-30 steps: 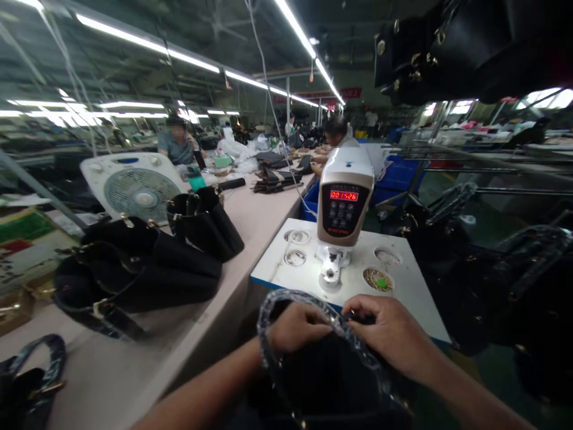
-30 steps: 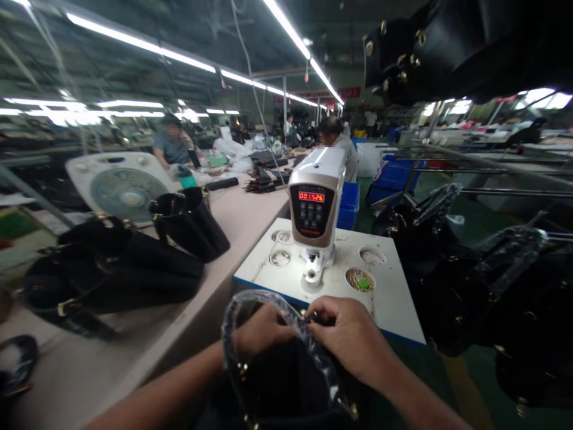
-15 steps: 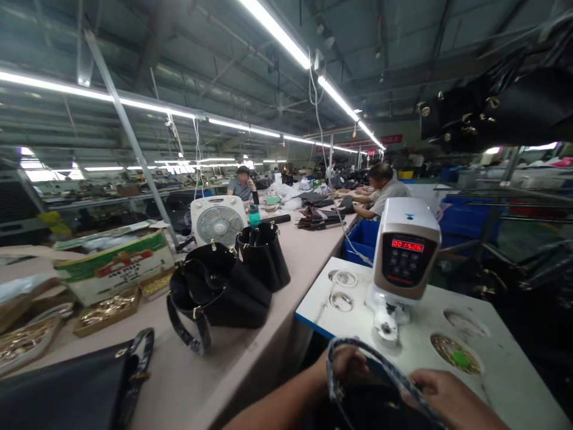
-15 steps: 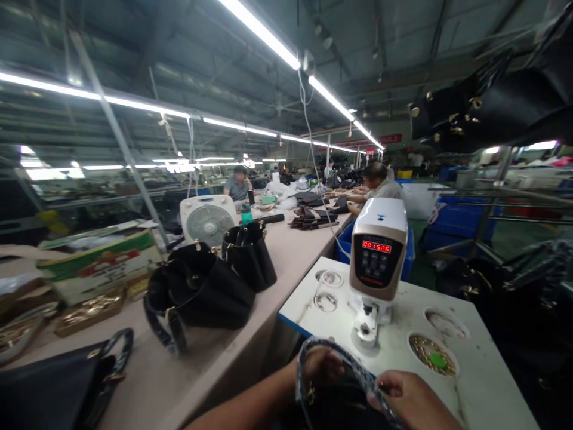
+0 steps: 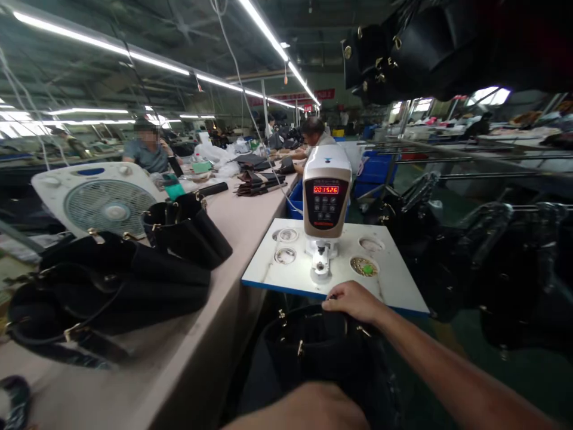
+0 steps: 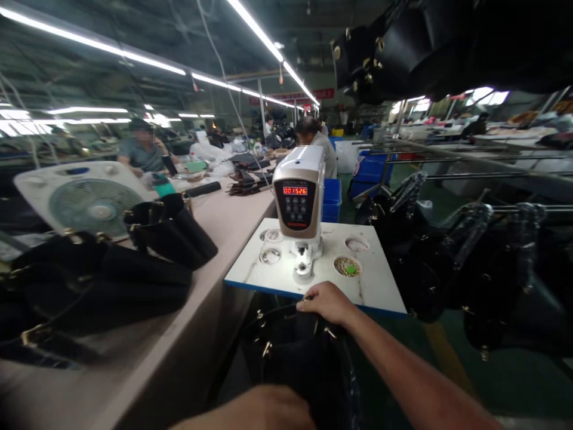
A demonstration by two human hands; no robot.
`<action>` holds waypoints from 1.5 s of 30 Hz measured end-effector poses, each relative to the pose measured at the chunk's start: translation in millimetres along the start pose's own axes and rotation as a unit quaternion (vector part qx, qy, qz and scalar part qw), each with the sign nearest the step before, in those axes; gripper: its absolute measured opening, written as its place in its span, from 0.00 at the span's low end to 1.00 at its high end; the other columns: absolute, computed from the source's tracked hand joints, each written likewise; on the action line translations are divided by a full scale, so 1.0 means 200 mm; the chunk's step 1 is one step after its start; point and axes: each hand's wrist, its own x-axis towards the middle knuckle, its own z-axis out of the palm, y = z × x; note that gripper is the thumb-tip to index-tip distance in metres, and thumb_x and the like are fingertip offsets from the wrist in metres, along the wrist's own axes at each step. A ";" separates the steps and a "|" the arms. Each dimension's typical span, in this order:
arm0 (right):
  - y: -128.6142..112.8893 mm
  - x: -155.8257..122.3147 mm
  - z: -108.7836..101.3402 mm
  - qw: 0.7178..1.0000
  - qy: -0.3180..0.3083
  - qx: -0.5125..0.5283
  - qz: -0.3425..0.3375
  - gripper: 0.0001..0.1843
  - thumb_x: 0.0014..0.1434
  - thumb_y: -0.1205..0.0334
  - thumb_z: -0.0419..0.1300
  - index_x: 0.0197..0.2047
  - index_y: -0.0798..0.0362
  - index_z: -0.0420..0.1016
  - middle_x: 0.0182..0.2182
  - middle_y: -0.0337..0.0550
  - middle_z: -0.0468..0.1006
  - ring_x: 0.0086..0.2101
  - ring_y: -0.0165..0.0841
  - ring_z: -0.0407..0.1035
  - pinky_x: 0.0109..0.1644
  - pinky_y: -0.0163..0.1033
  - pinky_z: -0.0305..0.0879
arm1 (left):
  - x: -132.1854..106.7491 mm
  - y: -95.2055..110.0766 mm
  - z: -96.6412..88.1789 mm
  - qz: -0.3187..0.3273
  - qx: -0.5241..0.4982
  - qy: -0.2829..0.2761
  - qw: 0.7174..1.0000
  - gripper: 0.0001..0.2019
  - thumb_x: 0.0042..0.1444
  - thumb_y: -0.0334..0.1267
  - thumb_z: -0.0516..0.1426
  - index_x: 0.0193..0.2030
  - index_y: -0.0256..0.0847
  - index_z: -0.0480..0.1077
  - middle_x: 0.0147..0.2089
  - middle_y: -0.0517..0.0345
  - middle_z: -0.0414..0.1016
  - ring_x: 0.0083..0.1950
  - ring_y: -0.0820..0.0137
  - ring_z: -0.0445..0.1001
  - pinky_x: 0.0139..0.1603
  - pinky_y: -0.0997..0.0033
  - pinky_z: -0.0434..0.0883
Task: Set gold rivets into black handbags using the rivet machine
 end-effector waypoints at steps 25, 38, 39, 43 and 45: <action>-0.11 0.05 -0.15 0.999 -0.009 -0.030 0.003 0.12 0.59 0.55 0.66 0.43 0.52 0.79 0.26 0.36 0.79 0.27 0.32 0.69 0.32 0.37 0.59 | 0.57 -0.59 -0.22 -0.054 -0.177 0.193 0.964 0.24 0.55 0.55 0.68 0.49 0.37 0.82 0.46 0.51 0.83 0.48 0.58 0.78 0.51 0.64 0.72; -0.06 0.04 -0.15 0.996 0.025 -0.089 0.008 0.13 0.61 0.52 0.64 0.45 0.49 0.78 0.37 0.40 0.85 0.41 0.40 0.78 0.46 0.43 0.67 | 0.61 -0.56 -0.20 -0.061 -0.077 0.269 0.958 0.13 0.61 0.47 0.63 0.40 0.38 0.81 0.39 0.55 0.82 0.41 0.65 0.76 0.42 0.69 0.68; -0.06 0.04 -0.15 0.996 0.020 -0.088 0.005 0.13 0.62 0.51 0.63 0.45 0.49 0.78 0.37 0.40 0.84 0.41 0.39 0.78 0.46 0.42 0.67 | 0.61 -0.56 -0.21 -0.067 -0.082 0.268 0.958 0.14 0.61 0.48 0.62 0.39 0.38 0.81 0.37 0.55 0.82 0.39 0.65 0.75 0.40 0.69 0.67; -0.06 0.07 -0.16 0.996 -0.020 -0.083 -0.008 0.14 0.67 0.48 0.59 0.47 0.49 0.74 0.35 0.38 0.80 0.39 0.37 0.74 0.43 0.41 0.66 | 0.64 -0.57 -0.25 -0.104 -0.115 0.248 0.956 0.17 0.59 0.50 0.61 0.37 0.36 0.81 0.31 0.58 0.77 0.34 0.68 0.70 0.36 0.70 0.63; -0.07 0.09 -0.18 0.994 -0.035 -0.100 -0.010 0.15 0.69 0.47 0.56 0.47 0.49 0.73 0.33 0.37 0.76 0.37 0.36 0.72 0.42 0.40 0.64 | 0.68 -0.57 -0.29 -0.106 -0.133 0.232 0.958 0.18 0.58 0.51 0.61 0.36 0.35 0.81 0.30 0.59 0.75 0.33 0.69 0.67 0.35 0.70 0.62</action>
